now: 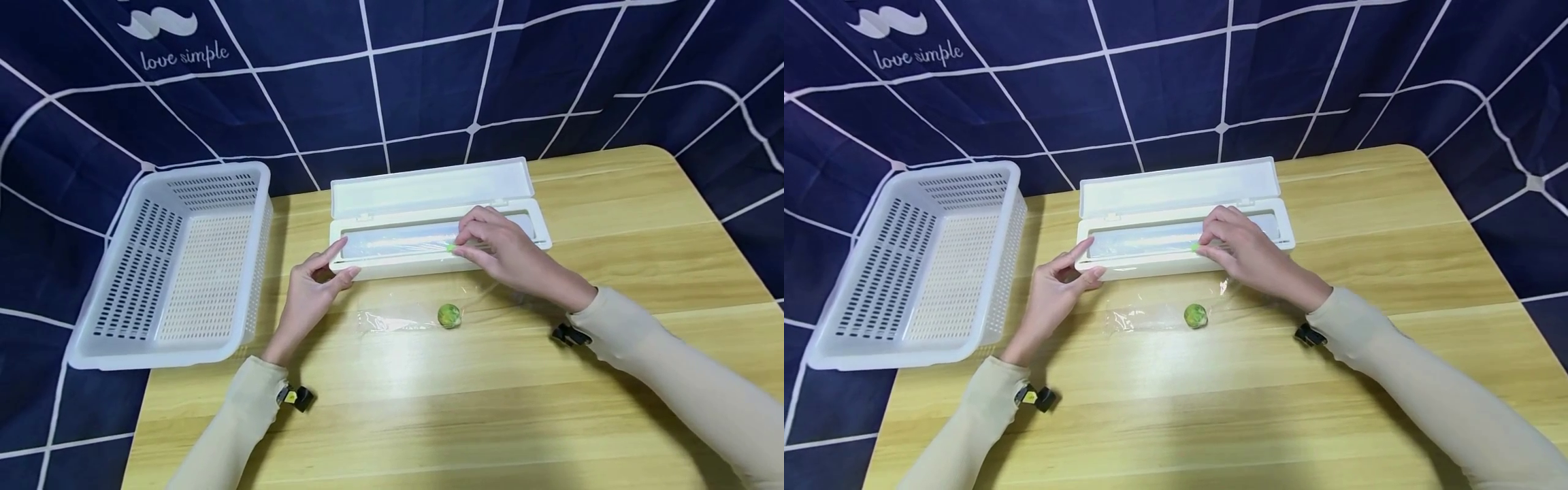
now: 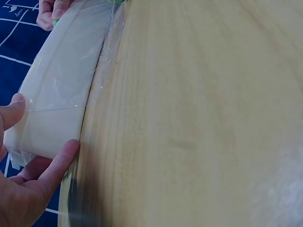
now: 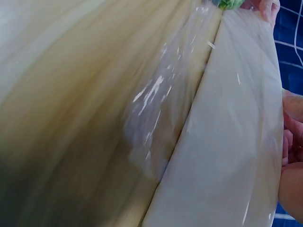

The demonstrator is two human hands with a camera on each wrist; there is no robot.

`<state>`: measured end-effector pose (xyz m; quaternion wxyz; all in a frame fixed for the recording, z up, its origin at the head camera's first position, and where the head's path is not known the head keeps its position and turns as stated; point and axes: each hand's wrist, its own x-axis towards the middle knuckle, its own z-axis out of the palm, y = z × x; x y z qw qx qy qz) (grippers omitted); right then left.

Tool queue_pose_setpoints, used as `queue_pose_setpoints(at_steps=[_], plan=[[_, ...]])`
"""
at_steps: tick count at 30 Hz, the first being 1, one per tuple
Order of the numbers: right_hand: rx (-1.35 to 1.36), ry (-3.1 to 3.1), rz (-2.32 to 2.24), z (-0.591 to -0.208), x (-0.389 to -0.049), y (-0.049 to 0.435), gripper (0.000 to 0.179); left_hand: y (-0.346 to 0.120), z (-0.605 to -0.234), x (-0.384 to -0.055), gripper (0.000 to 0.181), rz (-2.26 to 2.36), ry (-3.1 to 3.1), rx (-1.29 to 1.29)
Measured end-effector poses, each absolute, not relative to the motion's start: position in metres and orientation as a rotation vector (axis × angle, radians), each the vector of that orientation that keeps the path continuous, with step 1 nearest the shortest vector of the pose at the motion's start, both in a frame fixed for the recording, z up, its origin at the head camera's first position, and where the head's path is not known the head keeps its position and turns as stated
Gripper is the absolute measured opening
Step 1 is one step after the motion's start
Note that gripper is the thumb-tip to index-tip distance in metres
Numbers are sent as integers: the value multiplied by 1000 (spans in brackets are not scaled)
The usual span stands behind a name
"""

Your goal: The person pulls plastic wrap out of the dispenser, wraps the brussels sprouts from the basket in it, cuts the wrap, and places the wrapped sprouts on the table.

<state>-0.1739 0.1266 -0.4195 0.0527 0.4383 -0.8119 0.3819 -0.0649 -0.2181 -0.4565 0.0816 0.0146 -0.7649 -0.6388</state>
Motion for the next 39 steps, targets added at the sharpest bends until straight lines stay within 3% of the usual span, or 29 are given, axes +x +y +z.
queue_pose_setpoints(at_steps=[39], plan=[[1253, -2487, 1142, -421, -180, 180, 24, -221, -458, -65, 58, -1956, -2272, 9]])
